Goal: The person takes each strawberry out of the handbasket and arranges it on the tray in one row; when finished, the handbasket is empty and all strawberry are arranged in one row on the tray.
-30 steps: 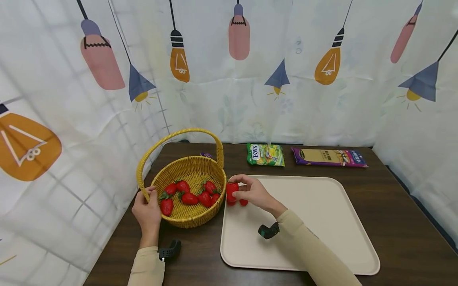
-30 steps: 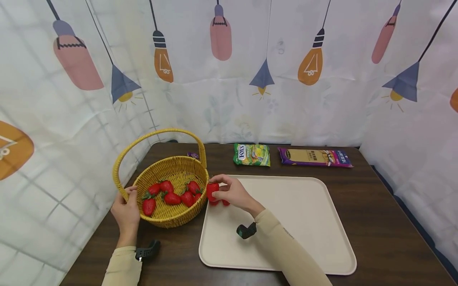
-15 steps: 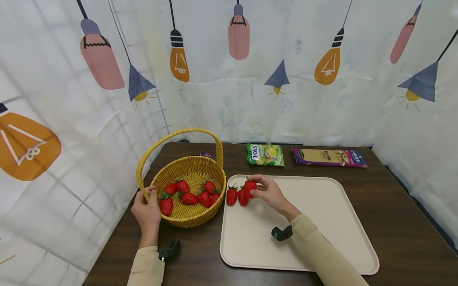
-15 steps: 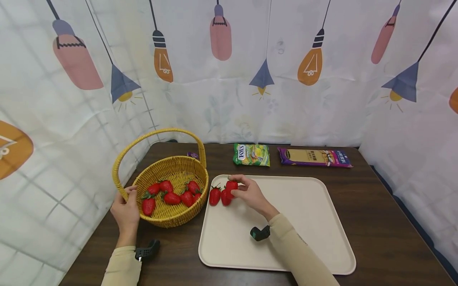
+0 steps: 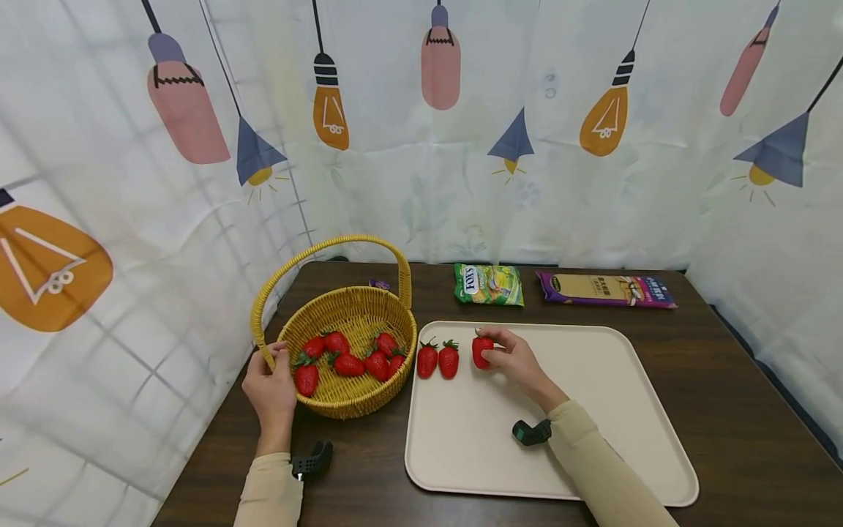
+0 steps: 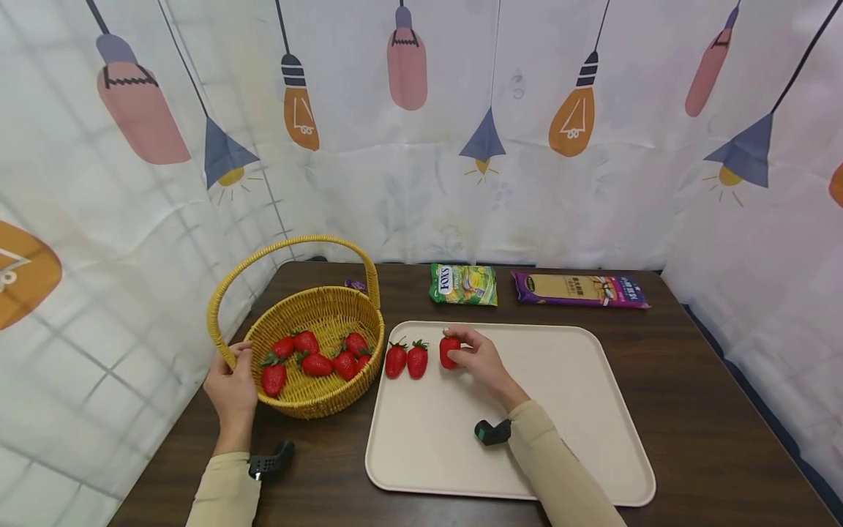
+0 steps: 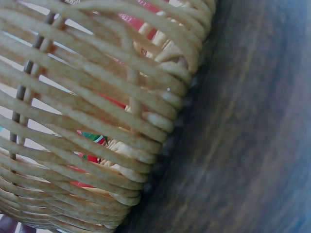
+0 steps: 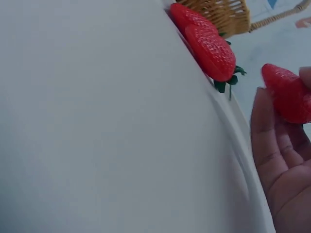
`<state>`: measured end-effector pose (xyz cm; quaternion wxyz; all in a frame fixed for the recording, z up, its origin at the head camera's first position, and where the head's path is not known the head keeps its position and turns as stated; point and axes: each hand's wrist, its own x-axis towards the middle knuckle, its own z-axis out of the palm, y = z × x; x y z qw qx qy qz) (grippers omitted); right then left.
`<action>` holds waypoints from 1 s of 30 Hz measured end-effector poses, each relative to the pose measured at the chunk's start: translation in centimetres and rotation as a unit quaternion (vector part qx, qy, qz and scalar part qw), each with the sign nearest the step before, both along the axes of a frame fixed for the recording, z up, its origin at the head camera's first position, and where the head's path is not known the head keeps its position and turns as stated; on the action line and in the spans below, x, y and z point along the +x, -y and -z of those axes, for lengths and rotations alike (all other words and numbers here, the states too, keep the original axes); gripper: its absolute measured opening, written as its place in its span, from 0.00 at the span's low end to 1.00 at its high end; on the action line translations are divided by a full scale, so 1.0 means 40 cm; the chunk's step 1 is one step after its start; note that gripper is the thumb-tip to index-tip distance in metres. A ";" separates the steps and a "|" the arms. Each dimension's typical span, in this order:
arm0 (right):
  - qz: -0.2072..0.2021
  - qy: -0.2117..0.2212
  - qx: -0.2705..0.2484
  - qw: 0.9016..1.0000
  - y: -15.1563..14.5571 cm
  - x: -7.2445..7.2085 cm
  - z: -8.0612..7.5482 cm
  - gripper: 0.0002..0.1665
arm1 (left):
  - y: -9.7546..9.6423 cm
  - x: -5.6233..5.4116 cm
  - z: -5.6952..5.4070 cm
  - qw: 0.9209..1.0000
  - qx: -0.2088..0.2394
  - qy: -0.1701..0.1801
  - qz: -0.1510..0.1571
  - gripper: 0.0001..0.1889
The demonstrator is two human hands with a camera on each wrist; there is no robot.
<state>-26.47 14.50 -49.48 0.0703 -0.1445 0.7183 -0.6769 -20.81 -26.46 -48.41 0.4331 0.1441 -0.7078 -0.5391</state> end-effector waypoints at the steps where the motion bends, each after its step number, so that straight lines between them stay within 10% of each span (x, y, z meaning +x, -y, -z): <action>1: 0.003 0.002 0.004 1.000 -0.003 -0.001 0.004 0.23 | 0.000 0.000 0.000 1.000 -0.001 0.000 0.000 0.09; 30: 0.026 -0.019 0.166 0.986 -0.018 0.004 0.008 0.22 | 0.000 -0.005 0.002 1.000 -0.005 0.007 -0.008 0.10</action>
